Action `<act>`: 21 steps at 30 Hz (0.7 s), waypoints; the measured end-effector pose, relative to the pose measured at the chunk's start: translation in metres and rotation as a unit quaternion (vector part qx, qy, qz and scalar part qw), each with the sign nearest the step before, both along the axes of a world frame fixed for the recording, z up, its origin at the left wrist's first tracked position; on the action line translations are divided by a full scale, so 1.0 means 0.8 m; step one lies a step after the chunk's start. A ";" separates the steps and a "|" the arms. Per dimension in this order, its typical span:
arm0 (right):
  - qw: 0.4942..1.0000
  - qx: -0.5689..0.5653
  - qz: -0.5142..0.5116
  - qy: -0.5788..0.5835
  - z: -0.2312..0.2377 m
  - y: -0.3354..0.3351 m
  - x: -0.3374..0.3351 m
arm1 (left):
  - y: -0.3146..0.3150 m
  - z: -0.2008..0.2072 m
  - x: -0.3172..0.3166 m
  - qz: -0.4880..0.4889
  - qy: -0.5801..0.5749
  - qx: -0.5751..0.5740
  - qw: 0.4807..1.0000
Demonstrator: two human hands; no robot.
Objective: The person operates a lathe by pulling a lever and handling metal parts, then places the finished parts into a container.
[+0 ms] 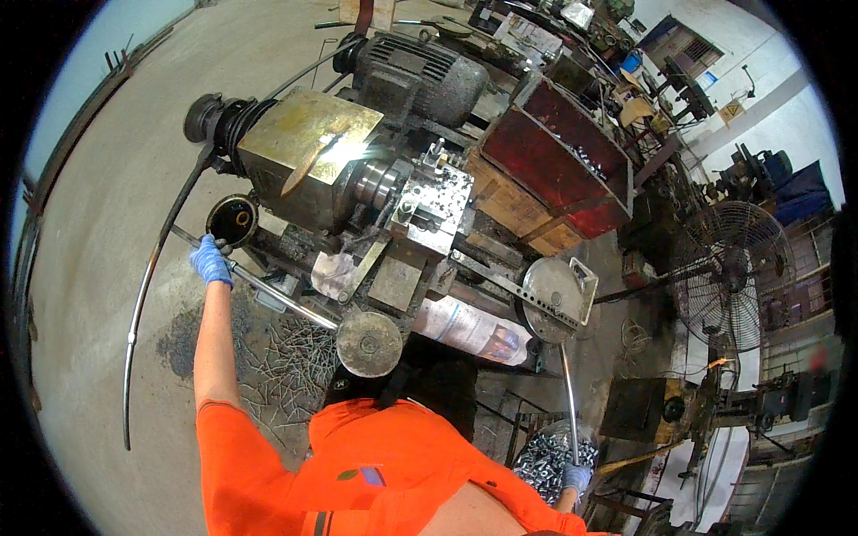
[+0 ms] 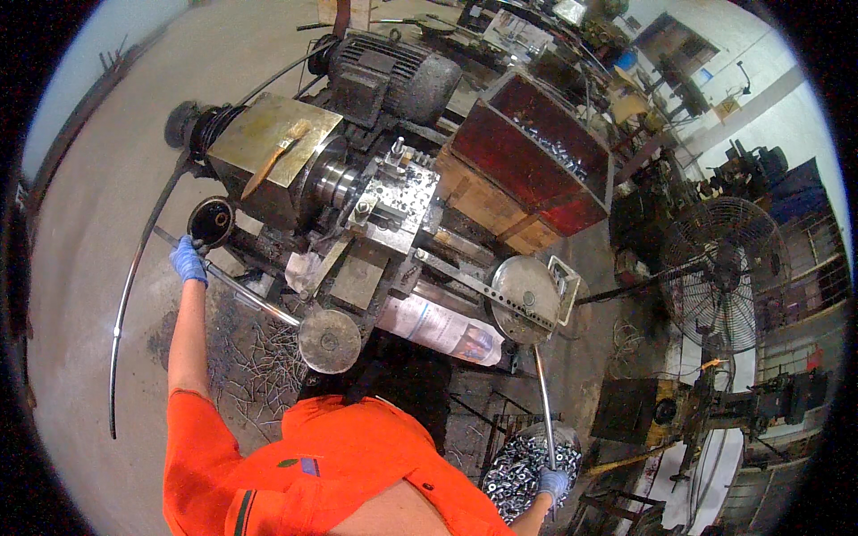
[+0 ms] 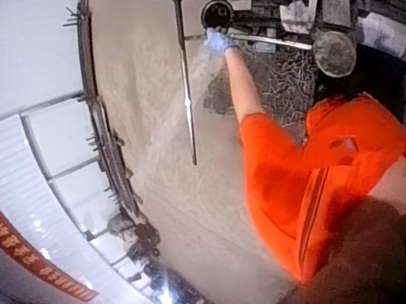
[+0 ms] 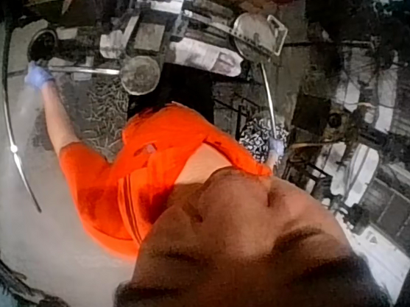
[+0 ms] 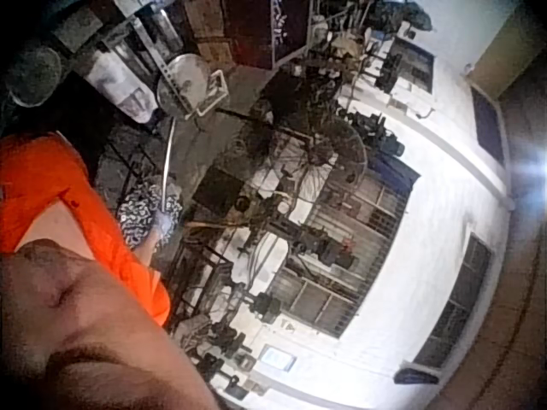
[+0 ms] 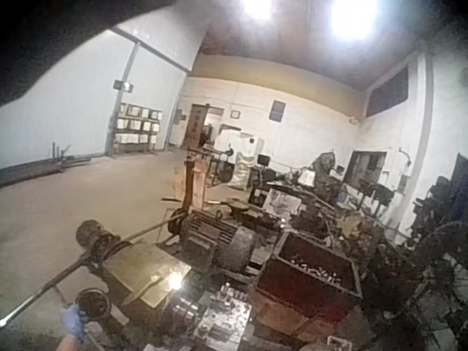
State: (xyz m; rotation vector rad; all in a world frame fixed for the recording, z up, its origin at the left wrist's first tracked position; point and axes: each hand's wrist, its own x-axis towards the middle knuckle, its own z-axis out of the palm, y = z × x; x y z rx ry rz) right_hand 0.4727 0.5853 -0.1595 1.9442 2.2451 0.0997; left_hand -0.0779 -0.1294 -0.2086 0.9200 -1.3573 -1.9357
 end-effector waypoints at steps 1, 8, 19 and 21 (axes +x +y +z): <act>1.000 -0.004 -0.002 0.003 0.007 -0.006 -0.004 | 0.002 0.002 0.000 0.000 0.001 0.001 1.000; 0.999 -0.017 -0.032 0.000 0.010 -0.008 -0.009 | 0.005 0.008 0.003 -0.003 -0.013 0.000 1.000; 0.998 -0.031 -0.058 0.007 0.006 -0.006 -0.005 | 0.003 0.005 0.000 -0.006 -0.009 0.019 1.000; 0.998 -0.034 -0.060 0.001 0.008 -0.008 -0.006 | 0.005 0.008 0.001 -0.005 -0.003 0.023 1.000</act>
